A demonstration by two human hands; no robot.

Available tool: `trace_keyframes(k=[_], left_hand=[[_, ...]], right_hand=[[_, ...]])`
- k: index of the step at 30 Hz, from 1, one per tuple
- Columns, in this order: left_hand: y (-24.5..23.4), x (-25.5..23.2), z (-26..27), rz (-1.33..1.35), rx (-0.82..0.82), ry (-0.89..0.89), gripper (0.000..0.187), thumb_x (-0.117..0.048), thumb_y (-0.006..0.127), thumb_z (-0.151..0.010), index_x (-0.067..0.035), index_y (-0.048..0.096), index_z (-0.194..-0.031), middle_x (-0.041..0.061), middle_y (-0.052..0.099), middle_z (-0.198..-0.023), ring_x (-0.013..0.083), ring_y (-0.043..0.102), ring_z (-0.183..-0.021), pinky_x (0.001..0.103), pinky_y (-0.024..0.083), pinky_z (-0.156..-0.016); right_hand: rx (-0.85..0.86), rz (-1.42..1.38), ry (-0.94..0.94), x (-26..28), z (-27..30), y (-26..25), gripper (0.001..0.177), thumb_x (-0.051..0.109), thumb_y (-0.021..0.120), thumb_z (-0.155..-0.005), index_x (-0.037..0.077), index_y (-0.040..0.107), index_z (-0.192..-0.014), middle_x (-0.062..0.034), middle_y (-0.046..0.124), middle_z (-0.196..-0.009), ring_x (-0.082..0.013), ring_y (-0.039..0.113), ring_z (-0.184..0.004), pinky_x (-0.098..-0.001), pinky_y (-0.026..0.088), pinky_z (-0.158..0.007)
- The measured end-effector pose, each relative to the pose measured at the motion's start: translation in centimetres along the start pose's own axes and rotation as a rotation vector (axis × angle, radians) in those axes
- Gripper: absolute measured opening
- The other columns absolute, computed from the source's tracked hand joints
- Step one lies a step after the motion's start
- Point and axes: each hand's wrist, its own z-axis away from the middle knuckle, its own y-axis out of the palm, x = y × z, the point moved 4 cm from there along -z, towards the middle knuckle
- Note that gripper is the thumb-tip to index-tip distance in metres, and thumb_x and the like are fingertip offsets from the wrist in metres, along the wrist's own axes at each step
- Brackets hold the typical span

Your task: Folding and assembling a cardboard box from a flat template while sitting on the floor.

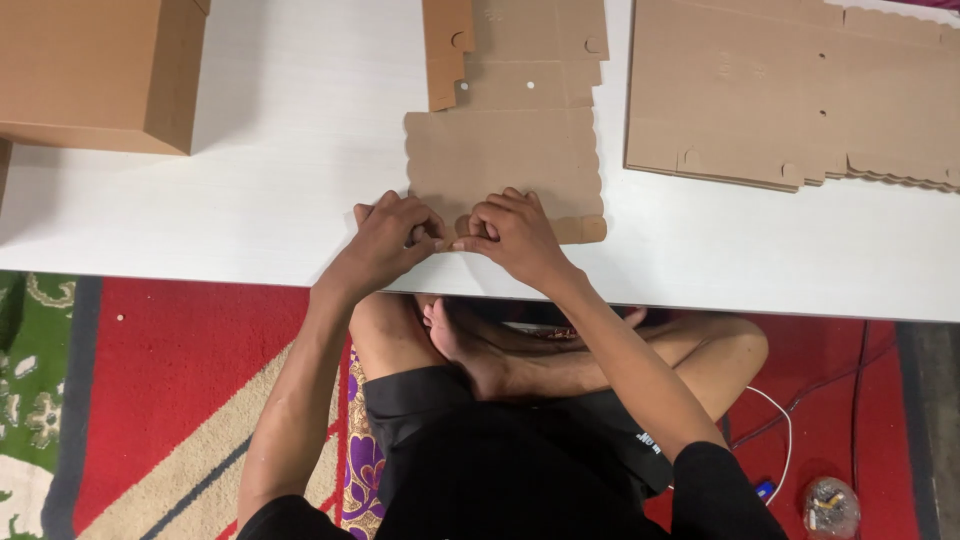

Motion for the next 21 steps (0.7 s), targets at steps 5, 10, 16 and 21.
trace_keyframes(k=[5, 10, 16, 21], left_hand=[[-0.6, 0.3, -1.1, 0.068, 0.121, -0.002, 0.013, -0.020, 0.073, -0.086, -0.013, 0.074, -0.097, 0.002, 0.059, -0.081, 0.0218, 0.051, -0.092, 0.038, 0.033, -0.092], [-1.1, -1.1, -2.7, -0.010, 0.227, -0.026, 0.009, -0.014, 0.072, -0.082, -0.011, 0.076, -0.090, 0.005, 0.063, -0.079, 0.0258, 0.055, -0.088, 0.040, 0.032, -0.087], [1.4, -1.1, -5.5, -0.374, 0.277, 0.027, 0.004, -0.011, 0.080, -0.075, -0.011, 0.076, -0.078, 0.006, 0.069, -0.069, 0.0276, 0.061, -0.068, 0.038, 0.036, -0.077], [0.6, -1.4, -5.5, -0.259, 0.369, -0.049, 0.011, -0.009, 0.082, -0.075, -0.009, 0.078, -0.086, 0.014, 0.075, -0.080, 0.0378, 0.073, -0.081, 0.044, 0.053, -0.074]], right_hand=[[0.173, 0.018, 0.120, 1.1, -1.6, -0.4, 0.023, 0.029, 0.085, -0.077, 0.014, 0.066, -0.078, -0.0021, 0.062, -0.069, -0.0274, 0.061, -0.084, -0.0423, 0.038, -0.080], [0.328, 0.069, 0.205, 0.2, -3.1, 0.3, 0.029, 0.037, 0.086, -0.075, 0.015, 0.068, -0.076, -0.0035, 0.068, -0.065, -0.0274, 0.067, -0.078, -0.0404, 0.043, -0.076], [0.377, 0.158, 0.188, 0.0, -3.4, 0.8, 0.034, 0.041, 0.088, -0.072, 0.014, 0.067, -0.075, -0.0059, 0.069, -0.065, -0.0316, 0.071, -0.075, -0.0423, 0.049, -0.075], [0.300, 0.034, 0.122, -0.8, -3.0, -0.6, 0.046, 0.050, 0.088, -0.071, 0.012, 0.062, -0.072, -0.0090, 0.064, -0.070, -0.0336, 0.066, -0.079, -0.0424, 0.046, -0.071]])
